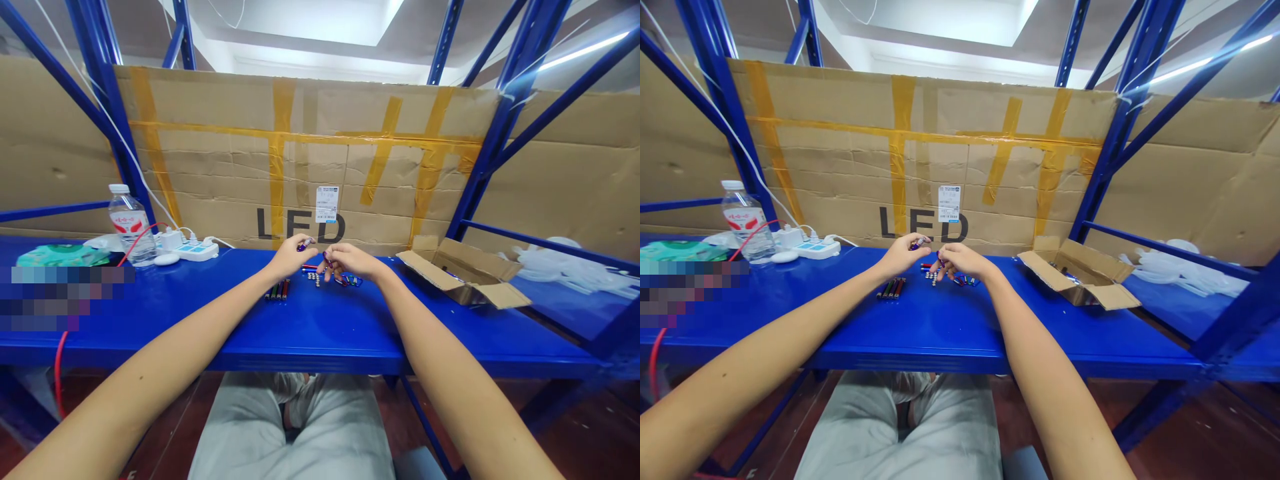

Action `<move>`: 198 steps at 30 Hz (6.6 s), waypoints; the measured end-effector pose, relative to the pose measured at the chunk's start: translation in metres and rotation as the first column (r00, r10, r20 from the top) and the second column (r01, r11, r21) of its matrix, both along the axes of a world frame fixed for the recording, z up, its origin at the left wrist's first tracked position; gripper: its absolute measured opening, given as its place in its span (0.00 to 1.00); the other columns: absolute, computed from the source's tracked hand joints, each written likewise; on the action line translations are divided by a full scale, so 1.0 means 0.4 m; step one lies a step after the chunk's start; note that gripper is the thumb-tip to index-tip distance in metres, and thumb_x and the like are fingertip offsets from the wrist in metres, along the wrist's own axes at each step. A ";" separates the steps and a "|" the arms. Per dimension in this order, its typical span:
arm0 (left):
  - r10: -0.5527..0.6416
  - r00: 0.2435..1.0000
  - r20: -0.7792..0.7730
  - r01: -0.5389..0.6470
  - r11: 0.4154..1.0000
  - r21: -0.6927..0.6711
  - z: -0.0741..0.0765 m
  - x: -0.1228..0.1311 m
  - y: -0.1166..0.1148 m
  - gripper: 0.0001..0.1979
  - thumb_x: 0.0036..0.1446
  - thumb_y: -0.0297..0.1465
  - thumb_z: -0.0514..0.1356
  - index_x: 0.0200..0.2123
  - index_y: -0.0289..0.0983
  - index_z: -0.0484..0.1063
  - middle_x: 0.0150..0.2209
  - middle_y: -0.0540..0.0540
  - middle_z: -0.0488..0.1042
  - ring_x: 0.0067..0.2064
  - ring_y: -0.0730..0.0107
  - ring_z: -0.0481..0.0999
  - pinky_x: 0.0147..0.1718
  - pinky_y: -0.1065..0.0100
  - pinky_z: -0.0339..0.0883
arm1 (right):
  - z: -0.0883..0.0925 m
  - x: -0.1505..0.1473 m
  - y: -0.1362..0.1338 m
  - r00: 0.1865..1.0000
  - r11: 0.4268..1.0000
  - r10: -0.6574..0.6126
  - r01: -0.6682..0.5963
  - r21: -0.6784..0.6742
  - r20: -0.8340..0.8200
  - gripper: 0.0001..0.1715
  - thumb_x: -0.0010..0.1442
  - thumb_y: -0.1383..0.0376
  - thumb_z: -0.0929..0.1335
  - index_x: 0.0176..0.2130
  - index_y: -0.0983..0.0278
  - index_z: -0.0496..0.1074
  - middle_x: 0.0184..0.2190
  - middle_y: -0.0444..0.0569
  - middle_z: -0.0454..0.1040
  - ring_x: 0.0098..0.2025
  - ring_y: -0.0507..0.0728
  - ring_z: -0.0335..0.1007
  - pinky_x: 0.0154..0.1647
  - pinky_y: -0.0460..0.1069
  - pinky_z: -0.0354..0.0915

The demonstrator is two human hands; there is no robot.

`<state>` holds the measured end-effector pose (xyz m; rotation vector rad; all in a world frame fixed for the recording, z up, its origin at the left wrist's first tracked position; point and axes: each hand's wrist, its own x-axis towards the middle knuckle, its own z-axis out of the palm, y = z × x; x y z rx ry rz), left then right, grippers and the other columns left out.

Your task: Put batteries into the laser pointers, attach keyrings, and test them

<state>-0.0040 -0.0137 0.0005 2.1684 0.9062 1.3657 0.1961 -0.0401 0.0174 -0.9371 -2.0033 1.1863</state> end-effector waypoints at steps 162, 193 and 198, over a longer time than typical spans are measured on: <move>-0.172 0.786 0.594 0.491 0.757 -0.430 0.003 -0.030 0.023 0.33 0.61 0.55 0.48 0.45 0.30 0.74 0.52 0.30 0.75 0.55 0.51 0.74 0.55 0.55 0.67 | -0.014 -0.013 0.034 0.874 0.803 -0.481 0.412 0.431 0.061 0.11 0.58 0.63 0.65 0.30 0.68 0.73 0.21 0.45 0.69 0.25 0.52 0.63 0.31 0.47 0.60; -0.014 0.927 -0.375 -0.085 0.965 -0.247 -0.075 -0.024 0.232 0.09 0.42 0.26 0.62 0.29 0.35 0.81 0.32 0.44 0.81 0.36 0.63 0.77 0.39 0.66 0.69 | -0.113 -0.015 0.203 0.771 0.848 -0.430 0.166 0.503 0.470 0.19 0.55 0.76 0.65 0.41 0.65 0.81 0.40 0.52 0.81 0.42 0.58 0.76 0.44 0.46 0.65; -0.076 0.938 -0.339 -0.026 0.957 -0.288 -0.073 -0.023 0.216 0.09 0.42 0.28 0.64 0.30 0.34 0.81 0.32 0.44 0.81 0.35 0.64 0.77 0.40 0.65 0.69 | -0.114 -0.011 0.201 0.769 0.852 -0.421 0.155 0.499 0.480 0.19 0.56 0.75 0.64 0.43 0.65 0.81 0.43 0.54 0.81 0.45 0.59 0.75 0.47 0.47 0.65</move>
